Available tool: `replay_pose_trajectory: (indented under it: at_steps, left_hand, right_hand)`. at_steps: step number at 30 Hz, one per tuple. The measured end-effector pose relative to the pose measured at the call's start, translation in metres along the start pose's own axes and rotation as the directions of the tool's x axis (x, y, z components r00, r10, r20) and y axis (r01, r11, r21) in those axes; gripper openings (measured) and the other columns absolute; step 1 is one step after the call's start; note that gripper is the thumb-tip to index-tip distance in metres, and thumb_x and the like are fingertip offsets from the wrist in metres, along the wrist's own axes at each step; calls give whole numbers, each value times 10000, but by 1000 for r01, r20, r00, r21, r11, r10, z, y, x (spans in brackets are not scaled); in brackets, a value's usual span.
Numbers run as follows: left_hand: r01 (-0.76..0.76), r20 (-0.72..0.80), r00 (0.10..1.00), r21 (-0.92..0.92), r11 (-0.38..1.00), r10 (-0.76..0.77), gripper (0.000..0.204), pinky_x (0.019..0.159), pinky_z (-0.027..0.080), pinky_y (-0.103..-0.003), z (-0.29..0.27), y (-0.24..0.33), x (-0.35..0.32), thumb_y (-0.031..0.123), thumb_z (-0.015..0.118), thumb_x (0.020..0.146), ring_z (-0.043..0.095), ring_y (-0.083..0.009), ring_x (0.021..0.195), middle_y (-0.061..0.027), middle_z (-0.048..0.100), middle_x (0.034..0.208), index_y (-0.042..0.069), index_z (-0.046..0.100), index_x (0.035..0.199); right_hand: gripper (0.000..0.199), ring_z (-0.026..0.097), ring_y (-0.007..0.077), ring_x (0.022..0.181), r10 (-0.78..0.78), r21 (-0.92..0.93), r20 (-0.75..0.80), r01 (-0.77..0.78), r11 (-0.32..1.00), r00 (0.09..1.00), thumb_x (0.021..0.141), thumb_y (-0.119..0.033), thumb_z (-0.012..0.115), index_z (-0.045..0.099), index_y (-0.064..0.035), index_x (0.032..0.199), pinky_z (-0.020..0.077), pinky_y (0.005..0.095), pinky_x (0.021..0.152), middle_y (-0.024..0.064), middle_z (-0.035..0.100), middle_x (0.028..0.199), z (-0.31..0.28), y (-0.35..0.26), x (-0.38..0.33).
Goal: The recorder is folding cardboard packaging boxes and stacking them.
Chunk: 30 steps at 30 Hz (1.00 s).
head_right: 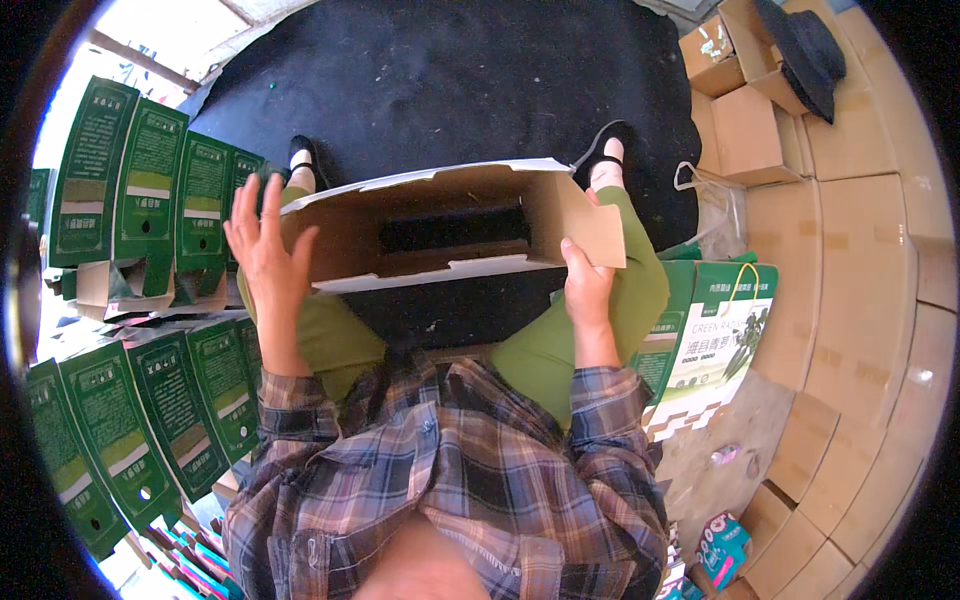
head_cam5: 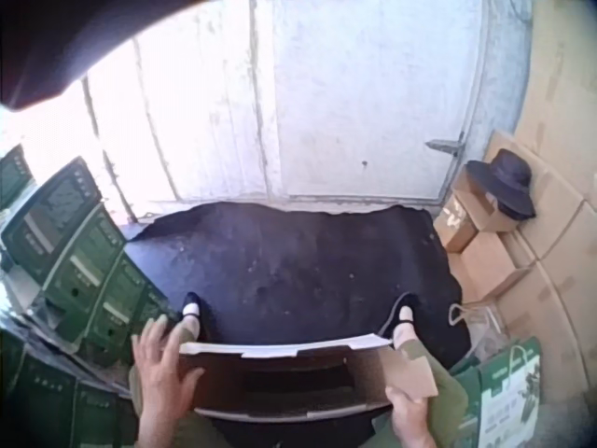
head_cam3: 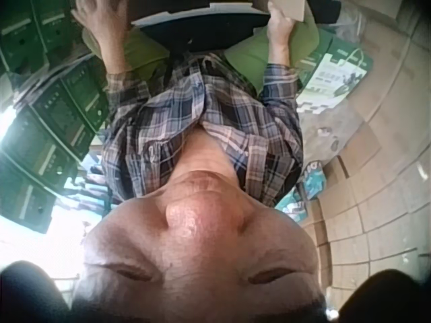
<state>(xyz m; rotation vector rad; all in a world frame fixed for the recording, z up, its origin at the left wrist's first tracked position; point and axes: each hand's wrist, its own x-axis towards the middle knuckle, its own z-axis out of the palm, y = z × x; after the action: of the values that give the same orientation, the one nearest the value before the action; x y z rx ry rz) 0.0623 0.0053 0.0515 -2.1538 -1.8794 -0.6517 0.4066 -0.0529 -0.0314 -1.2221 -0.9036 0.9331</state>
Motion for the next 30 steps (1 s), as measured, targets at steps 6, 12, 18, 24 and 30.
replay_pose_trajectory:
  at_steps: [6,12,18,24,30]
  left_hand:
    - [-170,96,967,-440,882,234,613,1121,199,-555,0,-2,-4,371,813,625,568,-250,1114,-65,630,1110,107,652,1154]
    - [-99,338,896,-482,871,288,658,1132,161,-582,8,-19,-18,522,732,683,564,-292,1134,-124,645,1106,72,644,1155]
    - [-105,444,848,-392,914,288,720,1131,124,-604,6,-17,-17,553,724,686,490,-328,1247,-144,621,1204,58,623,1199]
    - [-150,436,849,-342,928,298,661,1128,137,-605,5,-16,-17,481,738,712,465,-333,1273,-125,607,1238,57,619,1205]
    - [-172,-53,985,-402,899,165,525,1049,351,-539,-13,-25,-39,384,691,818,502,-322,1214,-151,581,1227,6,612,1174]
  right_hand:
    - [541,440,200,1281,-25,-70,-33,22,997,999,884,46,501,375,21,1409,319,319,1082,109,435,1417,2,-3,-1]
    - [500,478,197,1237,13,-38,-85,-17,999,996,899,14,531,398,43,1381,347,315,1054,119,489,1349,-8,21,3]
    - [602,374,219,1342,-40,-81,59,44,996,997,928,-117,591,319,17,1448,300,326,1091,129,368,1475,5,-7,3]
    - [611,289,271,1409,-26,-225,449,141,964,893,949,-404,554,426,-16,1403,228,388,1141,165,304,1524,-4,-19,17]
    - [465,315,283,1398,21,-358,444,156,921,896,975,-363,515,582,-18,1279,250,392,1131,154,341,1512,-2,-10,22]
